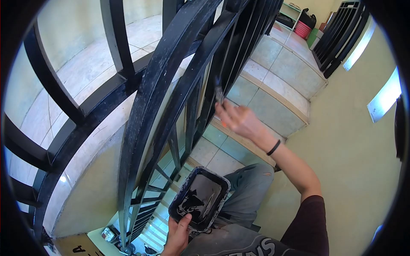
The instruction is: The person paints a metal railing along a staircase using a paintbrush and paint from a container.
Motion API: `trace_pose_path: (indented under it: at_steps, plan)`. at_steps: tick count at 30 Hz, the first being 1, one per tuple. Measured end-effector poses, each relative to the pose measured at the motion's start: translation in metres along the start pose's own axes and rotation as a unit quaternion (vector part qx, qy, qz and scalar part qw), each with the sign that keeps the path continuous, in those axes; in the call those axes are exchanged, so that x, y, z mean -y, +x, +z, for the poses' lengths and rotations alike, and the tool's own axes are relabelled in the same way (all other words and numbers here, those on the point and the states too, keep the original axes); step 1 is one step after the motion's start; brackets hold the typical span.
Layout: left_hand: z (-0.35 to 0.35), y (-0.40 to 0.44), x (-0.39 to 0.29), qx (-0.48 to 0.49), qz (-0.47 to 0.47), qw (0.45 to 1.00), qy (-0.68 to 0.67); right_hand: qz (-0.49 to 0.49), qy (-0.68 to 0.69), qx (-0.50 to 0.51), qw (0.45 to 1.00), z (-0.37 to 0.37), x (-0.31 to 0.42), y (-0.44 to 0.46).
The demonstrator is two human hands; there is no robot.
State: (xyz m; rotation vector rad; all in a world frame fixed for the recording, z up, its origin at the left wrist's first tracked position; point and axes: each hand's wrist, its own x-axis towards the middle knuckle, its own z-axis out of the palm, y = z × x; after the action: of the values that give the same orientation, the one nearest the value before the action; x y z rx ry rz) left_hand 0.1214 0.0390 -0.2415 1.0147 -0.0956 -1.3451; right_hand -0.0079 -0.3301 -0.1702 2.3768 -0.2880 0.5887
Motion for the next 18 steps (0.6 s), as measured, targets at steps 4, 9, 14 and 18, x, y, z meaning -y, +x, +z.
trace_pose_path:
  at_steps: [4, 9, 14, 18]
  plan:
    - [-0.006, 0.001, 0.002, 0.001, 0.024, 1.000, -0.002, -0.001, 0.065, 0.037, 0.997, 0.039, 0.041, -0.027]
    - [-0.016, 0.001, -0.001, 0.002, 0.029, 0.999, -0.043, 0.105, 0.184, 0.032, 0.977, 0.056, 0.065, -0.028]
    - [-0.024, -0.004, -0.004, -0.025, 0.033, 0.998, -0.051, 0.182, 0.184, -0.037, 0.965, 0.059, 0.047, -0.009]
    - [-0.032, -0.001, -0.002, -0.031, 0.054, 0.996, -0.063, 0.150, 0.091, -0.059, 0.983, 0.042, 0.064, 0.001]
